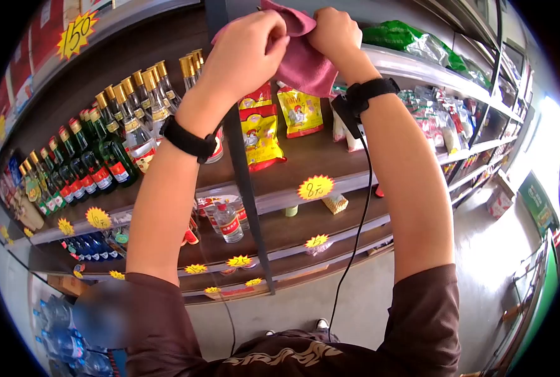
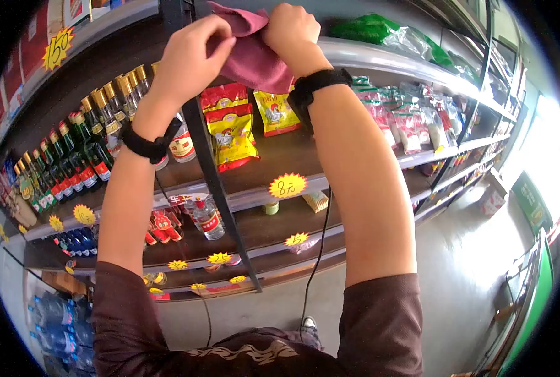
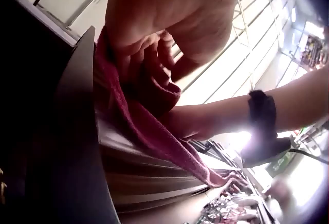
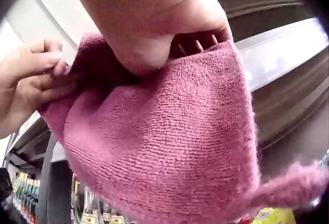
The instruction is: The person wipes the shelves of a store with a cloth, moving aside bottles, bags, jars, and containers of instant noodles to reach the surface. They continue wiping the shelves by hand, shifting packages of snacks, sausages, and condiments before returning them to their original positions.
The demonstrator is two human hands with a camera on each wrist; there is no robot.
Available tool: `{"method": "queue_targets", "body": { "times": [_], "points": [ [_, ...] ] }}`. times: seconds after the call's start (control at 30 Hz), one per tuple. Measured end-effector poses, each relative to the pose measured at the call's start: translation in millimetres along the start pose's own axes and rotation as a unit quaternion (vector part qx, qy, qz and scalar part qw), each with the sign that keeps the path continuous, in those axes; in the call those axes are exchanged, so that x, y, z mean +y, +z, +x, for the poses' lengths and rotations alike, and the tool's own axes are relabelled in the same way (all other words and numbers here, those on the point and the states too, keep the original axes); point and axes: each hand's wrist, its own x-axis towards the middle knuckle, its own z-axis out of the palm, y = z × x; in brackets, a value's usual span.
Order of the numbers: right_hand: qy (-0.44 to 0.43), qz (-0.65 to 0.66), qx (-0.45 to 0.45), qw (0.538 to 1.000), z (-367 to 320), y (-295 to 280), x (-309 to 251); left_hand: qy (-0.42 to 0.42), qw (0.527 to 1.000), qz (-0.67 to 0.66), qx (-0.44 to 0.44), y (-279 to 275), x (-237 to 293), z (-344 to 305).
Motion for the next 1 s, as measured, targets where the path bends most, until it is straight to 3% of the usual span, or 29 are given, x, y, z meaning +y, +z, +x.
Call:
{"method": "queue_targets", "body": {
  "times": [0.1, 0.13, 0.17, 0.27, 0.33, 0.37, 0.43, 0.5, 0.53, 0.63, 0.77, 0.87, 1.0],
  "points": [
    [-0.01, 0.043, -0.051, 0.998, 12, -3, 20, 0.009, 0.991, 0.133, -0.018, 24, -6, 7],
    [-0.018, 0.05, -0.051, 0.997, 16, 1, 31, -0.014, 0.987, 0.147, -0.065, 26, -6, 9],
    [-0.057, 0.044, -0.049, 0.996, 20, 5, 44, -0.019, 0.985, 0.157, -0.064, 29, -5, 13],
    [-0.14, 0.029, -0.068, 0.987, 23, -3, 64, -0.155, 0.929, 0.26, -0.213, 34, 13, 29],
    [-0.186, 0.019, -0.084, 0.979, 21, -14, 70, -0.152, 0.92, 0.297, -0.206, 31, 20, 38],
    [-0.218, 0.076, -0.076, 0.97, 19, -15, 65, -0.142, 0.913, 0.326, -0.198, 28, 23, 44],
    [-0.25, 0.175, -0.089, 0.948, 15, -10, 53, -0.194, 0.91, 0.288, -0.224, 26, 24, 57],
    [-0.273, 0.198, -0.125, 0.933, 10, 8, 43, -0.13, 0.948, 0.276, -0.091, 29, 10, 56],
    [-0.296, 0.182, -0.139, 0.927, 5, 3, 43, -0.131, 0.959, 0.242, -0.066, 32, 9, 57],
    [-0.335, 0.178, -0.134, 0.915, 4, 5, 53, -0.192, 0.968, 0.139, -0.078, 43, 2, 60],
    [-0.353, 0.236, -0.088, 0.901, 7, 14, 70, -0.143, 0.953, 0.176, -0.2, 52, -12, 44],
    [-0.33, 0.217, -0.079, 0.915, 0, 10, 74, -0.206, 0.929, 0.221, -0.214, 53, 5, 42],
    [-0.329, 0.158, -0.069, 0.929, -5, 12, 73, -0.227, 0.925, 0.227, -0.202, 48, 37, 48]
  ]
}}
